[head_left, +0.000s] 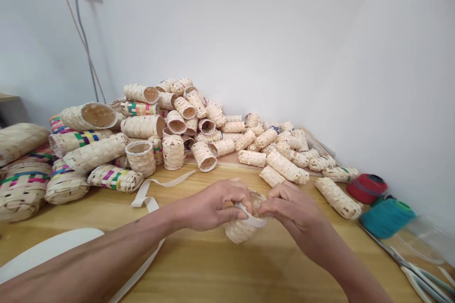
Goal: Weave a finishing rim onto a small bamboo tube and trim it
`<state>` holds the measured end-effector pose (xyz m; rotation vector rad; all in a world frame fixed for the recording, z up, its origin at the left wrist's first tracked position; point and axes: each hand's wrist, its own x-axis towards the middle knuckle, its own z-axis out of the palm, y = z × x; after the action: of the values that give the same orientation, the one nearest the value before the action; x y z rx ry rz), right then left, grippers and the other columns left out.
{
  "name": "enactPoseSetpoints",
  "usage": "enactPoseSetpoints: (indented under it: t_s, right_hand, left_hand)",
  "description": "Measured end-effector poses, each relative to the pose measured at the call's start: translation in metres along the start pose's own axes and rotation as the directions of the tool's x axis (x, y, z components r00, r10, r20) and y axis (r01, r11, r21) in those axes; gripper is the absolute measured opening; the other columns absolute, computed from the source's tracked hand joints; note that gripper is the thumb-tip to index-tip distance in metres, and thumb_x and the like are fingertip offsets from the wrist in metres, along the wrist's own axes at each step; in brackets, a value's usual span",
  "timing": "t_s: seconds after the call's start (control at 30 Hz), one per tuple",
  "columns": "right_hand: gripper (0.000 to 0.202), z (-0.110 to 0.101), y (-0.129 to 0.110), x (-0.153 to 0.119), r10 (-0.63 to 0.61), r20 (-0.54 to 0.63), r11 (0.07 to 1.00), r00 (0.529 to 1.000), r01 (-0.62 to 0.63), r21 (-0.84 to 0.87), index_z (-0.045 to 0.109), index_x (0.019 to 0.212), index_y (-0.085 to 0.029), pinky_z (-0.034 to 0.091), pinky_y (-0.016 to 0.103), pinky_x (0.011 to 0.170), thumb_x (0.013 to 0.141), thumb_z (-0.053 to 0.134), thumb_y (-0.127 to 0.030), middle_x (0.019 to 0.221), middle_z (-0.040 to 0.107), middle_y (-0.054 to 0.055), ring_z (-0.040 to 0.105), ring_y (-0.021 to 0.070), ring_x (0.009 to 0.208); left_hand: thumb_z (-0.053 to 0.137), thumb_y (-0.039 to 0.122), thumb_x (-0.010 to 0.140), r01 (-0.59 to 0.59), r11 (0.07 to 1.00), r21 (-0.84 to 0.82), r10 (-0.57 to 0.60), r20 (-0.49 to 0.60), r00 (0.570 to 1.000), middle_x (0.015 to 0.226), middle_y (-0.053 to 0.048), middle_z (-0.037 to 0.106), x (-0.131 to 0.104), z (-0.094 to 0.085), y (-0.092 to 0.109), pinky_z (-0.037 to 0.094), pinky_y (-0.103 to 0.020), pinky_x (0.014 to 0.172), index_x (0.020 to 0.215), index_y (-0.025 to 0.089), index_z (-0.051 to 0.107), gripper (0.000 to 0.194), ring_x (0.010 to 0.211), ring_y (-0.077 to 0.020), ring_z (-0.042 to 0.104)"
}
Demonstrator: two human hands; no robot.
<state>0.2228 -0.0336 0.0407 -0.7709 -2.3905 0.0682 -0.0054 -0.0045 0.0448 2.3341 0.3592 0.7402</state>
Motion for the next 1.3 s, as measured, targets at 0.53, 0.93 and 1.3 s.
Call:
enactPoseSetpoints:
  t_s: [0.53,0.93,1.3]
  right_hand:
    - [0.020,0.0015,-0.0015,-0.0016,0.044,0.010,0.999,0.999,-0.044,0.013,0.062,0.092,-0.023,0.040,0.028,0.062,0.094,0.047,-0.011,0.081,0.057,0.002,0.053,0.0165,0.075]
    - [0.021,0.0023,-0.0029,0.0006,0.046,0.017,0.999,0.999,-0.047,0.025,0.063,0.090,-0.021,0.040,0.028,0.062,0.096,0.044,-0.014,0.079,0.057,0.002,0.053,0.0159,0.073]
    - [0.028,0.0057,-0.0057,0.0031,0.027,0.023,0.994,0.999,-0.029,0.103,0.064,0.083,-0.021,0.040,0.028,0.062,0.095,0.041,-0.011,0.075,0.058,0.002,0.053,0.0154,0.070]
  left_hand:
    - [0.056,0.025,0.090,-0.004,1.000,0.031,0.005,-0.033,0.999,0.089,-0.005,0.063,-0.0025,0.0024,-0.0041,0.043,-0.026,0.081,0.086,0.017,0.060,0.010,0.086,-0.0162,0.058]
    - [0.055,0.025,0.089,0.022,0.999,0.041,-0.021,-0.018,1.000,0.087,-0.004,0.062,-0.0028,0.0011,-0.0003,0.042,-0.025,0.079,0.085,0.017,0.058,0.010,0.083,-0.0156,0.056]
    - [0.055,0.021,0.087,0.027,0.999,0.041,-0.028,0.033,0.999,0.090,-0.003,0.060,-0.0032,0.0027,0.0026,0.042,-0.025,0.081,0.088,0.018,0.055,0.003,0.086,-0.0164,0.056]
